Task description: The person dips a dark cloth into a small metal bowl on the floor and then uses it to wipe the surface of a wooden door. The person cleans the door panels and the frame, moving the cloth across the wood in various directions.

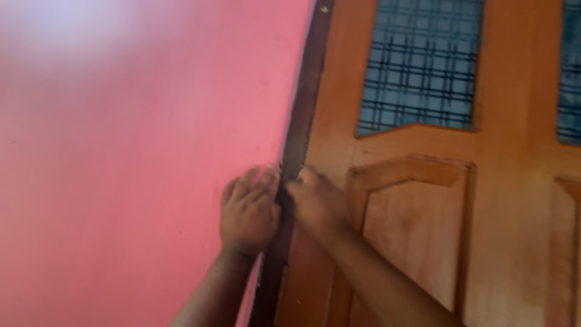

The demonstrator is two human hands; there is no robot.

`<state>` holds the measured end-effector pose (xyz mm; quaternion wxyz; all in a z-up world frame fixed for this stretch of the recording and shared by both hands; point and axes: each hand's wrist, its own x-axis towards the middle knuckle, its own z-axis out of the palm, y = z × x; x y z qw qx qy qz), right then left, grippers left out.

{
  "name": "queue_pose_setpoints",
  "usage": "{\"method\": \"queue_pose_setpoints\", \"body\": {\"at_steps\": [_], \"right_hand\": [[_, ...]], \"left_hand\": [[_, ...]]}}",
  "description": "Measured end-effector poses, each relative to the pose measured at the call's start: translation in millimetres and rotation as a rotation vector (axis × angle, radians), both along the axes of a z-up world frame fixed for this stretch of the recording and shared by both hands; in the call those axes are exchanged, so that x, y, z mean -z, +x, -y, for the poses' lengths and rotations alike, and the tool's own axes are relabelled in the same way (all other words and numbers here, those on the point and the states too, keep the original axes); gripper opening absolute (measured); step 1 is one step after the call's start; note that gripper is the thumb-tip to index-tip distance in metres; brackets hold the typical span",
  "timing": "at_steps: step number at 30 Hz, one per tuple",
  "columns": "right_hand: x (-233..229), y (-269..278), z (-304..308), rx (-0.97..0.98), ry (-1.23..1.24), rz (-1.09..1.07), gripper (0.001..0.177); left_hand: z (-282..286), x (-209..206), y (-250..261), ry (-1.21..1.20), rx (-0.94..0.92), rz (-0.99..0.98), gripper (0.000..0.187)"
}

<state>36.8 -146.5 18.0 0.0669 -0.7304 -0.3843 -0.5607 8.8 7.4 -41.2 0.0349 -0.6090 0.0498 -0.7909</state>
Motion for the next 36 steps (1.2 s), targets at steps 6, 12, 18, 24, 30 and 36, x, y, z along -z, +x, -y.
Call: {"method": "queue_pose_setpoints", "body": {"at_steps": [6,12,18,24,30,36], "right_hand": [[27.8,1.8,31.3,-0.106,-0.166,-0.014,0.025],[-11.7,-0.7,78.8,0.014,0.134,0.066,0.027],[-8.1,-11.3,97.0,0.087,0.209,-0.183,0.028],[32.5,-17.6,104.3,0.027,0.129,-0.276,0.027],[7.4,-12.7,103.4,0.092,0.124,-0.178,0.028],[12.6,-2.8,92.0,0.1,0.164,-0.289,0.037]], "left_hand": [[8.7,5.4,-2.6,0.017,-0.144,0.046,0.038],[8.0,5.4,-9.6,0.179,-0.227,-0.04,0.037],[8.2,16.6,2.2,0.044,-0.11,-0.119,0.035],[19.6,51.3,-6.0,0.07,-0.075,-0.248,0.047],[21.2,52.8,-8.2,0.08,-0.082,-0.236,0.048],[20.8,56.9,-11.8,0.097,-0.043,-0.197,0.04]]}}
